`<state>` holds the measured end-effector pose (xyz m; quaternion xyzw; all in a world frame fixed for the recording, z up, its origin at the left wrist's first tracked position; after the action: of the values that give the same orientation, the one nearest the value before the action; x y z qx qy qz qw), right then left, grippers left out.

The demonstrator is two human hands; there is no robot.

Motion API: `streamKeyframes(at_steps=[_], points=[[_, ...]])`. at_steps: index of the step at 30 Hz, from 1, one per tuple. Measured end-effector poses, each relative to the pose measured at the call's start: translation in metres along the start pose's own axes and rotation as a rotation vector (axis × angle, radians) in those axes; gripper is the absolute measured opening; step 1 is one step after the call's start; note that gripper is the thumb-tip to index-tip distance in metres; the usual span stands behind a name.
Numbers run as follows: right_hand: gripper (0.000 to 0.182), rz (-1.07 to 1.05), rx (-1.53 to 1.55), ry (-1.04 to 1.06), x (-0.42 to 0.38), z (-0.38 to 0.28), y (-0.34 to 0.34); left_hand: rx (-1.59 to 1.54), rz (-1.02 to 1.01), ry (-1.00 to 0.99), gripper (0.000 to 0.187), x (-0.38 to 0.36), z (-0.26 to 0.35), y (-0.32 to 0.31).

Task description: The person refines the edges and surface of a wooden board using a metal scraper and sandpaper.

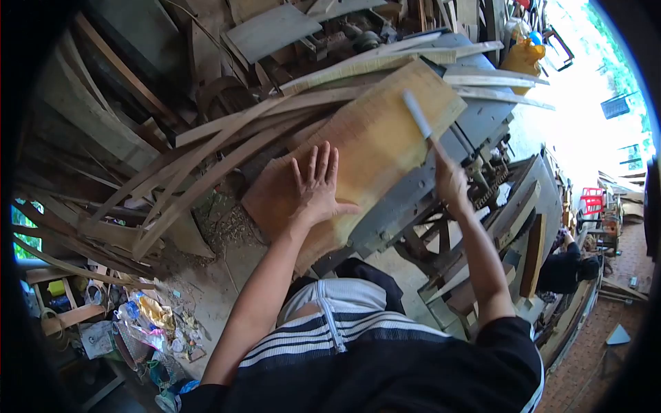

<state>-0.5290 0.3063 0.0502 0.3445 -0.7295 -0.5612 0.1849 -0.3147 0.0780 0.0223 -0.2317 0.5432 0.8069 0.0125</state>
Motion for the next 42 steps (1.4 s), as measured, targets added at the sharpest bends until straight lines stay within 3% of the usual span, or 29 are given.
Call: streamKeyframes(at_steps=[3,5,7,8,11,14,15,17,19,21,23,25,26,27,29,34,35,38,42], points=[[0.048,0.159,0.022,-0.129,0.048,0.045,0.024,0.006,0.022,-0.008,0.148,-0.001,0.001,0.000],[0.048,0.236,0.058,-0.080,0.056,0.044,0.025,-0.021,0.033,-0.019,0.145,-0.002,0.001,0.001],[0.050,0.219,0.017,-0.040,0.042,0.033,0.013,-0.006,0.022,-0.007,0.145,-0.002,0.002,0.002],[0.052,0.097,0.051,-0.066,0.028,0.016,0.008,0.004,0.001,0.004,0.145,-0.002,0.002,0.002],[0.054,0.045,-0.031,0.120,0.002,-0.015,0.009,0.027,0.003,0.012,0.146,-0.002,0.001,0.002],[0.051,0.198,0.072,-0.039,0.050,0.060,0.018,0.004,-0.025,0.017,0.146,-0.003,0.005,0.004],[0.052,0.138,0.102,-0.216,0.064,0.070,0.031,0.012,-0.017,0.016,0.146,-0.001,0.006,0.005],[0.054,0.217,0.016,-0.225,0.078,0.071,0.030,0.026,-0.026,0.029,0.147,0.000,0.003,0.001],[0.055,0.163,0.064,-0.217,0.067,0.066,0.023,0.040,-0.009,0.029,0.147,-0.001,0.001,-0.002],[0.064,0.197,-0.014,-0.004,0.037,0.031,0.011,0.045,0.002,0.025,0.147,0.001,0.001,0.001],[0.066,0.030,-0.064,-0.038,0.025,0.015,0.011,0.064,-0.037,0.038,0.147,0.000,0.002,0.001],[0.065,0.174,-0.081,0.015,0.054,0.056,0.015,0.064,-0.029,0.038,0.147,-0.002,0.001,0.001],[0.061,0.130,-0.019,-0.170,0.068,0.076,0.026,0.065,-0.007,0.032,0.147,-0.001,0.004,0.001],[0.057,0.156,0.021,-0.225,0.085,0.090,0.032,0.067,-0.005,0.021,0.147,0.000,0.007,0.000],[0.056,0.214,0.027,-0.216,0.099,0.086,0.038,0.076,-0.017,0.035,0.147,0.000,0.002,0.000],[0.056,0.103,-0.036,-0.030,0.049,0.031,0.018,0.082,-0.006,0.036,0.148,0.001,0.000,0.000],[0.059,0.095,-0.066,-0.021,0.047,0.037,0.016,0.075,0.012,0.026,0.148,0.002,-0.001,0.001],[0.048,0.106,0.124,-0.343,0.085,0.087,0.042,0.080,0.004,0.021,0.148,-0.002,0.004,-0.006],[0.045,0.135,0.245,-0.371,0.127,0.155,0.033,0.089,0.017,0.036,0.149,0.001,0.001,-0.003]])
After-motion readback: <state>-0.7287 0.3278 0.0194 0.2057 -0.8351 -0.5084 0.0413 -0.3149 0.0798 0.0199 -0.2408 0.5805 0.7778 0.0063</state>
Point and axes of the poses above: each hand's wrist, its own x-axis towards the middle knuckle, its own y-axis out of the back of the hand, z = x × y, the point moved 6 cm from there along x, towards the middle knuckle, and after that the axes turned 15 degrees about -z, right-handed, at the moved point
